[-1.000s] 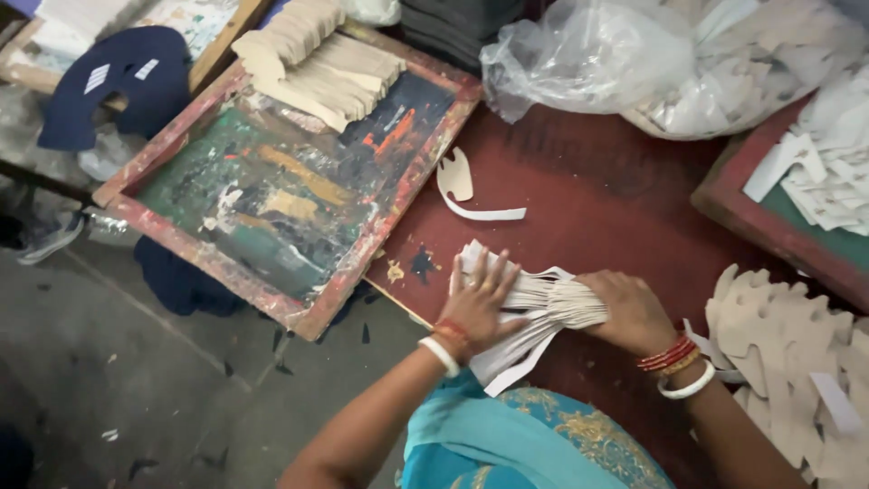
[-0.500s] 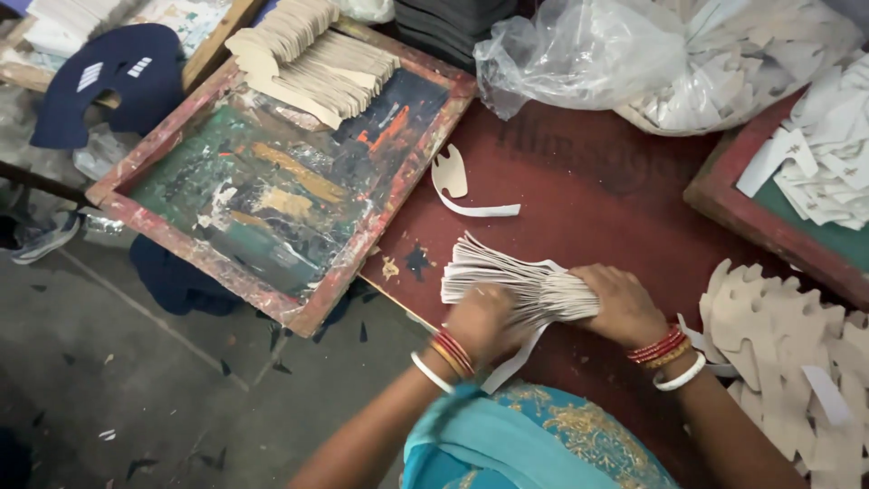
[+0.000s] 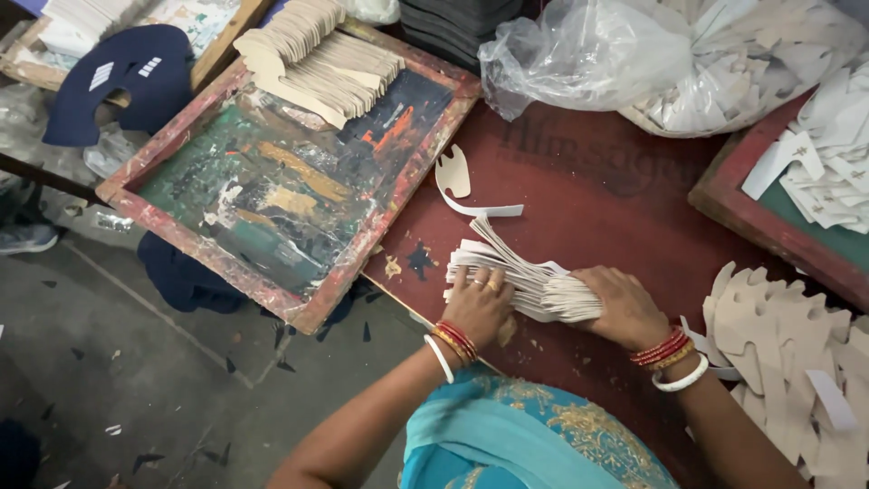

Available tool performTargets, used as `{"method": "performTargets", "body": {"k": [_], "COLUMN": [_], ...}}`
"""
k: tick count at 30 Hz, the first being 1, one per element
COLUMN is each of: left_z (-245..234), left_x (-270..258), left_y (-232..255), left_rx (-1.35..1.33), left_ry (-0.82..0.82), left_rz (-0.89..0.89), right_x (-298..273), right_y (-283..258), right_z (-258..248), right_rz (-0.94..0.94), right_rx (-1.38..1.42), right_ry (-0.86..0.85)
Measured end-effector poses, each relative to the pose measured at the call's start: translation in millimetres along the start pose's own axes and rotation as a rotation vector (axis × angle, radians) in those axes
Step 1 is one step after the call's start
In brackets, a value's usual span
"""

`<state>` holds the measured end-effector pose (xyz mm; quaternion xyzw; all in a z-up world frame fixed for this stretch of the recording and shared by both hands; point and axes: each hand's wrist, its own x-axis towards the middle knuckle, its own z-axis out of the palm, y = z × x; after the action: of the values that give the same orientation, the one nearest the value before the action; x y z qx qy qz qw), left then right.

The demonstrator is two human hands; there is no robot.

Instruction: The person sits at a cluttered workbench and sorts through a pile of white, irregularly shaped paper cutouts. They pick up the pieces, separate them, and stack them into neat piles on the table.

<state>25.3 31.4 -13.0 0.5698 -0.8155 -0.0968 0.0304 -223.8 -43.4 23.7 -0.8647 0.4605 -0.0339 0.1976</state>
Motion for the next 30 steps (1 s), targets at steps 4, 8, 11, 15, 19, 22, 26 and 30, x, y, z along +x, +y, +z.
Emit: {"method": "performTargets", "body": {"k": [4,8,11,15,19,22,26,30], "left_z": [24.2,-20.9,-38.7,1.3,-7.0,-9.0,10.6,19.2], "left_x": [23.0,41.2,36.8,33.3,37.3,34.3,37.1,27.9], "left_y": [28.0,32.6,24.2,18.1,21.1,20.5,22.1,19.4], "left_rx": [0.137,0.072,-0.084,-0.05,-0.114,-0.028,0.09,-0.07], "left_ry": [0.298,0.231,-0.064,-0.003,0.08,0.252,0.385,0.133], "left_rz": [0.026,-0.05,0.031,0.168,0.132,0.17,0.089,0.048], "right_x": [1.4,1.8,1.9,5.6,4.7,-2.7,8.9,0.3], "right_y": [6.9,3.5,3.5,13.3,-26.7,-7.6,3.4,0.8], "right_z": [3.2,-1.1,-3.0,-0.4,-48.4,-28.2,-14.0,-22.7], "right_rz": [-0.033,-0.04,-0.056,-0.101,0.144,-0.132,-0.084,0.118], "right_rx": [-0.014,0.011,-0.014,0.072,0.009,-0.009,0.086,-0.024], "right_ry": [-0.023,-0.013,-0.015,0.034,-0.113,0.078,-0.003,-0.115]}}
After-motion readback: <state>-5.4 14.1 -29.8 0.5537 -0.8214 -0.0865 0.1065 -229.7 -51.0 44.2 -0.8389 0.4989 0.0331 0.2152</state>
